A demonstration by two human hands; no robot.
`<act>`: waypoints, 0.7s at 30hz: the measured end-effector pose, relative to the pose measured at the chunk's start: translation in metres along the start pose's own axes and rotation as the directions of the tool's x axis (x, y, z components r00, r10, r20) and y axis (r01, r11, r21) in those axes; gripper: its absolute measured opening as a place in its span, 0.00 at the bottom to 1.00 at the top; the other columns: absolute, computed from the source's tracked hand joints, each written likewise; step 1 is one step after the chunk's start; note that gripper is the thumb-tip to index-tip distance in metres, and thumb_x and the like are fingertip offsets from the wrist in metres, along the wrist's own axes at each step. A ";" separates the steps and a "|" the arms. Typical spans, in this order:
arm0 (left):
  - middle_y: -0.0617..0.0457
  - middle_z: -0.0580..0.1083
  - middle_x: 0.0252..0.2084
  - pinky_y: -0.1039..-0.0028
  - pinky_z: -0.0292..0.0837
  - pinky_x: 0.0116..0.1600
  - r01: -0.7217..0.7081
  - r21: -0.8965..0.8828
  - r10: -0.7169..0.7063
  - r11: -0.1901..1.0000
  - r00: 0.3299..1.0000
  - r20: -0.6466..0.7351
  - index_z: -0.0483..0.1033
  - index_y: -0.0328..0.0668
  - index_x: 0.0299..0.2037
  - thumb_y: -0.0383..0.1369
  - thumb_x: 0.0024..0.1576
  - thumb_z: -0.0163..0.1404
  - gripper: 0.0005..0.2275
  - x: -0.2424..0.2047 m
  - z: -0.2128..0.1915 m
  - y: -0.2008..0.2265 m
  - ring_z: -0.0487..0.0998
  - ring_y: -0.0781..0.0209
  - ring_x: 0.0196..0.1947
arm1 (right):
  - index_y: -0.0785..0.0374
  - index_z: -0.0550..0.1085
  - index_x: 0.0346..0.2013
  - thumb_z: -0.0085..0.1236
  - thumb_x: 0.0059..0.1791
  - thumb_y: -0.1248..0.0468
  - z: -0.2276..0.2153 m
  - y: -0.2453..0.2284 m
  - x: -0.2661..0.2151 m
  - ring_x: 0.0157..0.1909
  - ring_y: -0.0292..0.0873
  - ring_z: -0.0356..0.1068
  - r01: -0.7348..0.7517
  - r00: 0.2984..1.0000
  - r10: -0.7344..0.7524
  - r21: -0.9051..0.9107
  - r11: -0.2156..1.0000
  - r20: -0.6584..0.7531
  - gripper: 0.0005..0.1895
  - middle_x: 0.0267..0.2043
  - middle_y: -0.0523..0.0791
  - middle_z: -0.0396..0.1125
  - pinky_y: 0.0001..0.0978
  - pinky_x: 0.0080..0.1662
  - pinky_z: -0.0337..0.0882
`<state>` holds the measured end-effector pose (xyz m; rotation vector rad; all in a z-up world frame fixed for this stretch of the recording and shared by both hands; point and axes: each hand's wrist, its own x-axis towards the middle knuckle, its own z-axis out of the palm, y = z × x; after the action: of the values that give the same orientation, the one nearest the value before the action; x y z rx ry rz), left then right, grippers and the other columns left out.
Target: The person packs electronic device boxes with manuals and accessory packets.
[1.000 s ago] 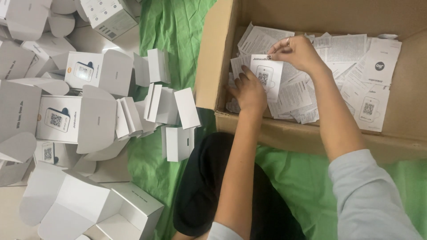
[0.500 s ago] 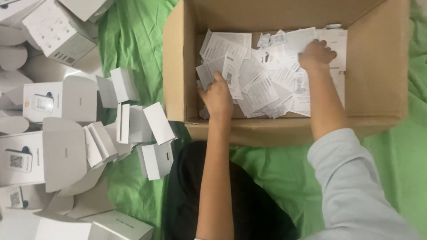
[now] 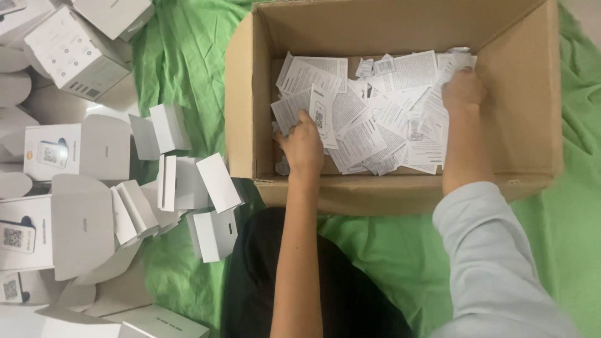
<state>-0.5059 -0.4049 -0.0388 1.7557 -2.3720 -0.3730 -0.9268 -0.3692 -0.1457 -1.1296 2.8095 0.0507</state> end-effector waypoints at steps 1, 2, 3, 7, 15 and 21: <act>0.45 0.80 0.36 0.35 0.58 0.63 0.012 0.000 -0.012 1.000 1.000 -0.002 0.65 0.37 0.49 0.22 0.57 0.46 0.11 -0.001 -0.001 0.002 0.82 0.45 0.41 | 0.77 0.69 0.56 0.59 0.53 0.58 0.001 0.001 0.003 0.51 0.64 0.71 0.012 1.000 -0.012 -0.002 1.000 0.002 0.25 0.52 0.63 0.70 0.56 0.49 0.72; 0.45 0.80 0.35 0.35 0.58 0.64 0.014 0.005 -0.014 1.000 1.000 0.003 0.65 0.37 0.48 0.23 0.57 0.47 0.10 -0.001 -0.004 0.002 0.82 0.45 0.41 | 0.76 0.72 0.54 0.56 0.54 0.64 0.002 0.002 0.006 0.52 0.64 0.72 -0.008 1.000 0.008 -0.002 1.000 -0.029 0.19 0.52 0.62 0.71 0.54 0.49 0.73; 0.45 0.80 0.35 0.35 0.57 0.64 0.017 0.011 -0.017 1.000 1.000 0.007 0.65 0.37 0.47 0.23 0.57 0.47 0.10 0.000 -0.006 0.003 0.82 0.45 0.41 | 0.74 0.75 0.52 0.54 0.54 0.70 0.003 0.002 0.009 0.53 0.63 0.72 -0.028 0.998 0.028 -0.001 1.000 -0.059 0.13 0.53 0.62 0.71 0.53 0.49 0.74; 0.45 0.79 0.34 0.37 0.59 0.65 0.044 0.026 -0.044 0.999 0.999 -0.004 0.65 0.38 0.47 0.23 0.56 0.48 0.10 -0.001 -0.011 0.003 0.82 0.45 0.40 | 0.66 0.80 0.48 0.56 0.52 0.74 -0.077 -0.061 -0.050 0.49 0.60 0.75 0.259 0.950 -0.242 0.065 0.964 -0.195 0.11 0.49 0.59 0.74 0.50 0.49 0.74; 0.44 0.80 0.34 0.42 0.62 0.65 0.121 -0.157 -0.138 0.980 0.985 -0.099 0.64 0.37 0.46 0.25 0.62 0.41 0.05 -0.004 -0.018 -0.002 0.81 0.43 0.40 | 0.51 0.84 0.48 0.70 0.53 0.65 -0.175 -0.182 -0.152 0.68 0.49 0.65 0.923 0.144 -0.665 -0.143 0.357 -0.733 0.09 0.64 0.48 0.70 0.49 0.67 0.68; 0.38 0.79 0.36 0.43 0.59 0.64 0.135 -0.419 -0.238 0.898 0.950 -0.203 0.62 0.37 0.43 0.30 0.67 0.33 0.07 -0.002 -0.044 0.003 0.80 0.38 0.40 | 0.46 0.79 0.62 0.61 0.57 0.70 -0.145 -0.174 -0.149 0.71 0.52 0.67 0.943 0.117 -0.832 -0.203 0.265 -0.543 0.21 0.75 0.49 0.58 0.38 0.63 0.77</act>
<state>-0.4961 -0.4065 0.0044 1.7181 -1.8019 -0.5800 -0.7135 -0.4032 0.0172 -2.9542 1.7137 -0.7765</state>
